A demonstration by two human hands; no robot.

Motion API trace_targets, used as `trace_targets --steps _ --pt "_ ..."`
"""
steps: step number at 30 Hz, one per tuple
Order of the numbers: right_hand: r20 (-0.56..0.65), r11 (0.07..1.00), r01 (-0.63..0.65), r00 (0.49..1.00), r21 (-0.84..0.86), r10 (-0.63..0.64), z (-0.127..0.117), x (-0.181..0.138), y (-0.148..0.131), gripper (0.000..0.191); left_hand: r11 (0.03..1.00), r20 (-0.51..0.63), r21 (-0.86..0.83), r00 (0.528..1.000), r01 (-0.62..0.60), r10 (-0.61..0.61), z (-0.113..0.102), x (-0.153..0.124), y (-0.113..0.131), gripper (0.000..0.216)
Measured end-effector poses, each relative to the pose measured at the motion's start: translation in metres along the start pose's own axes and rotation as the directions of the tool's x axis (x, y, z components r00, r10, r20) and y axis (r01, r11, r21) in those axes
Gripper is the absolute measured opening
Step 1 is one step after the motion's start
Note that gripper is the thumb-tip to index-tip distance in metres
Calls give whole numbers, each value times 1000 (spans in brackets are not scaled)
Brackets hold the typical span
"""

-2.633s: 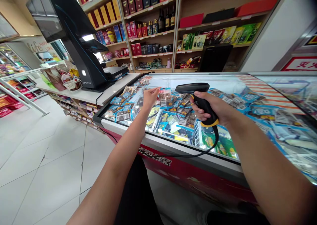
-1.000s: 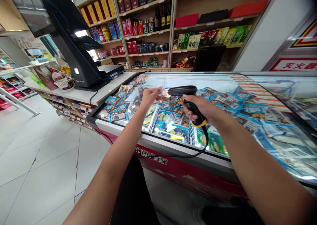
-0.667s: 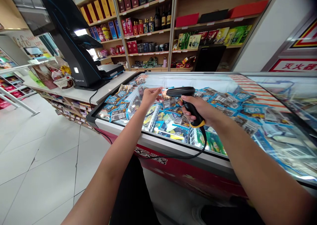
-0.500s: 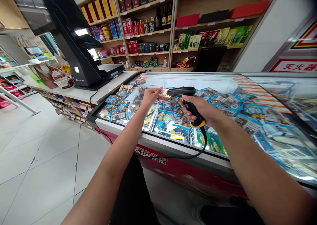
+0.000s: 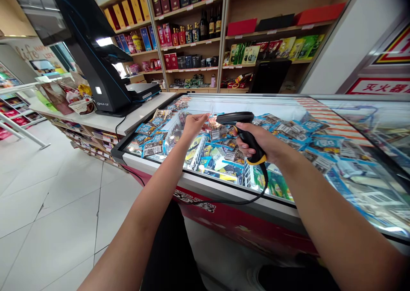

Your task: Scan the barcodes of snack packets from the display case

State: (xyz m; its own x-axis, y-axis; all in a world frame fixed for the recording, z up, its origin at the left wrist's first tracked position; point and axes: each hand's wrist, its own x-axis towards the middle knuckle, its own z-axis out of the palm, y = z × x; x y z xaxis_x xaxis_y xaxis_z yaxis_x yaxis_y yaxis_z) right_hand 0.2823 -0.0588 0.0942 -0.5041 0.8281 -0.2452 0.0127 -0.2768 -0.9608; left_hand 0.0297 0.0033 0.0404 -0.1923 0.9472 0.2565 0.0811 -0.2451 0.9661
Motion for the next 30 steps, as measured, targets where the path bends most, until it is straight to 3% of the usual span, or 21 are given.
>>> trace_targets --steps 4,10,17,21,26,30 --pt "-11 998 23 1000 -58 -24 -2 -3 -3 40 1000 -24 7 1000 2 -2 -1 1 -1 30" --pt "-11 970 158 987 -186 -163 -11 -2 -1 42 997 -78 11 994 -81 81 -2 0 0 42" --pt "5 810 381 906 -446 -424 13 -4 13 42 979 -191 -26 963 -201 192 -2 -3 8 32" --pt "4 747 394 885 -535 -465 29 1 24 42 968 -243 -80 946 -237 212 0 -2 8 26" --pt "-1 750 384 890 -538 -456 29 5 26 42 961 -228 -168 957 -218 177 2 -1 8 20" --pt "-12 750 391 883 -533 -469 28 5 25 41 959 -224 -192 961 -209 165 1 1 6 29"
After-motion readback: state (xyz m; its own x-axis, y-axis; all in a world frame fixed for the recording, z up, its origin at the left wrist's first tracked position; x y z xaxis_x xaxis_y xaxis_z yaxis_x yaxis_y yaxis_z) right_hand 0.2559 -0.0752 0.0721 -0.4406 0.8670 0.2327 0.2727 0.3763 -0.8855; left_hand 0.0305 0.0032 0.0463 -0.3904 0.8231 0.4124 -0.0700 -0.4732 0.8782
